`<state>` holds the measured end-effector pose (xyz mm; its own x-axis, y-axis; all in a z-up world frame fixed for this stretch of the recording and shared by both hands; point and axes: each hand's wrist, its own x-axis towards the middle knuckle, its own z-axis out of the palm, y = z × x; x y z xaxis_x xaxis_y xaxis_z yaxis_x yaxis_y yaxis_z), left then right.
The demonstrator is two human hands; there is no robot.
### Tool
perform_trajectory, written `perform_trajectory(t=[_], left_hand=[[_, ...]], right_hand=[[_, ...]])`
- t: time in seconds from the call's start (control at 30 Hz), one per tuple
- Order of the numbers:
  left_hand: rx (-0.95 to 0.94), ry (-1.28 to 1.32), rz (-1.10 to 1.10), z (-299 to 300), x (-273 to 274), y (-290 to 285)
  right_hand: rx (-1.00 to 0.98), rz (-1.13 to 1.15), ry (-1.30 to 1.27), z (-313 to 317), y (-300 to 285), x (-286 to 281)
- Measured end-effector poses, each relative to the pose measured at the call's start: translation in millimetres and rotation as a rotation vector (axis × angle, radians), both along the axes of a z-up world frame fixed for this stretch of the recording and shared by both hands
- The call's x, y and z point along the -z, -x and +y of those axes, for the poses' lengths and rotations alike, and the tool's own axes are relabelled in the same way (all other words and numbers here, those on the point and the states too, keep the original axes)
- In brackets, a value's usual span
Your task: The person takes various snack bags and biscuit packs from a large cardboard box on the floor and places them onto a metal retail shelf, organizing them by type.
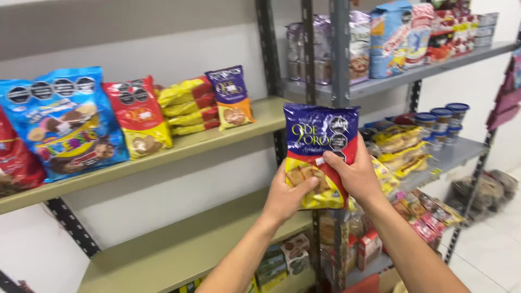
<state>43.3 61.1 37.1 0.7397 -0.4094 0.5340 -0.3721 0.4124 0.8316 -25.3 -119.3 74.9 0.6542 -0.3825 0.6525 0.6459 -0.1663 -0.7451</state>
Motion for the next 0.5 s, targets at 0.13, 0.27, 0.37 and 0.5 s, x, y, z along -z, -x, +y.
perform_trajectory(t=[0.13, 0.27, 0.37, 0.5], left_hand=[[-0.176, 0.083, -0.062, 70.9, -78.8, -18.2], [-0.506, -0.143, -0.204, 135.1, -155.0, -48.1], [-0.753, -0.320, -0.257, 174.2, -204.8, -53.6], [-0.886, -0.348, -0.373, 214.3, -247.7, -89.1]], right_hand=[[-0.073, -0.055, 0.207, 97.0, 0.3, -87.2], [0.154, -0.044, 0.408, 151.3, -59.7, -143.8], [0.162, -0.158, 0.493, 179.9, -111.7, -182.8], [0.185, -0.120, 0.563, 209.3, -168.6, -226.4]])
